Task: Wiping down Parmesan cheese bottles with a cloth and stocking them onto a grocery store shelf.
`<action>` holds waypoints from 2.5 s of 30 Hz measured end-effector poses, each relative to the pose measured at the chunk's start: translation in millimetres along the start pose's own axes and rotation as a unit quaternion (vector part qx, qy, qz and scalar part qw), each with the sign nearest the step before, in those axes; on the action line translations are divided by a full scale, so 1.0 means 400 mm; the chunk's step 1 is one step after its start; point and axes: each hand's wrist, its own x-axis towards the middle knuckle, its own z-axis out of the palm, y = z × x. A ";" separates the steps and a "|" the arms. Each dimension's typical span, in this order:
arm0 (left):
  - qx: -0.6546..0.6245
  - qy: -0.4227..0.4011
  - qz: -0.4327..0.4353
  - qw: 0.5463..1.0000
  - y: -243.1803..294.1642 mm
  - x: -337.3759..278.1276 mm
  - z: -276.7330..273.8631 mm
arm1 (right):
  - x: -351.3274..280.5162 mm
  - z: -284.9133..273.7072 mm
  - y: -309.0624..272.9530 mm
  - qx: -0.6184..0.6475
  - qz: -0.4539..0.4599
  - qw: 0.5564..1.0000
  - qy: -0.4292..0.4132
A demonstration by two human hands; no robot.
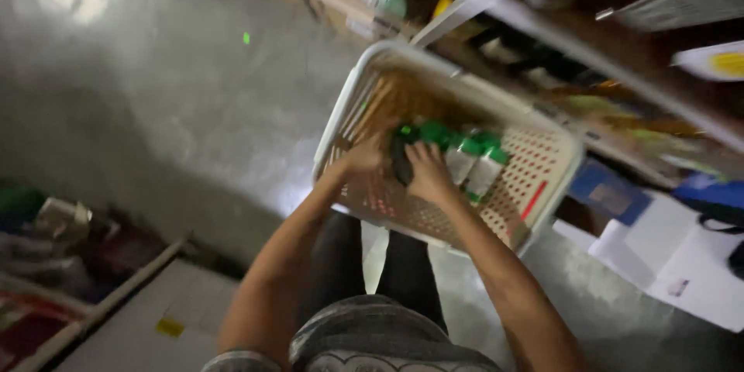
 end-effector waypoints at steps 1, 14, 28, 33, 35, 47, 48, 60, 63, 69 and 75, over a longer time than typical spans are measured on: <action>-0.198 -0.048 0.278 0.939 0.013 -0.050 -0.038 | -0.031 -0.084 -0.031 -0.124 -0.053 0.991 -0.022; -0.166 0.111 0.218 0.955 0.768 -0.613 -0.427 | -0.521 -0.725 -0.218 -0.214 -0.130 0.882 0.399; -0.401 0.168 0.418 0.798 1.014 -0.910 -0.499 | -0.648 -0.673 -0.704 0.278 -0.305 0.759 0.504; -0.444 0.192 0.353 0.801 1.013 -0.723 -0.436 | -0.552 -0.640 -0.675 0.098 -0.269 0.768 0.572; 0.280 0.698 0.208 0.625 1.009 -0.669 -0.293 | -0.548 -0.645 -0.698 -0.043 -0.325 0.700 0.634; -0.339 0.288 0.501 0.743 1.004 -0.783 -0.563 | -0.740 -0.629 -0.843 0.494 -0.194 0.752 0.391; -0.338 0.288 0.501 0.743 1.015 -0.822 -0.567 | -0.704 -0.614 -0.799 0.495 -0.195 0.751 0.391; -0.476 0.193 0.500 0.698 1.003 -0.792 -0.528 | -0.656 -0.620 -0.770 0.286 -0.195 0.825 0.446; -0.484 0.206 0.455 0.718 1.016 -0.809 -0.551 | -0.580 -0.553 -0.710 0.020 -0.227 0.793 0.565; -0.519 0.124 0.408 0.741 1.007 -0.775 -0.555 | -0.757 -0.601 -0.884 0.310 -0.268 0.794 0.449; -0.403 0.227 0.462 0.757 1.036 -0.839 -0.610 | -0.643 -0.633 -0.738 0.656 -0.245 0.683 0.208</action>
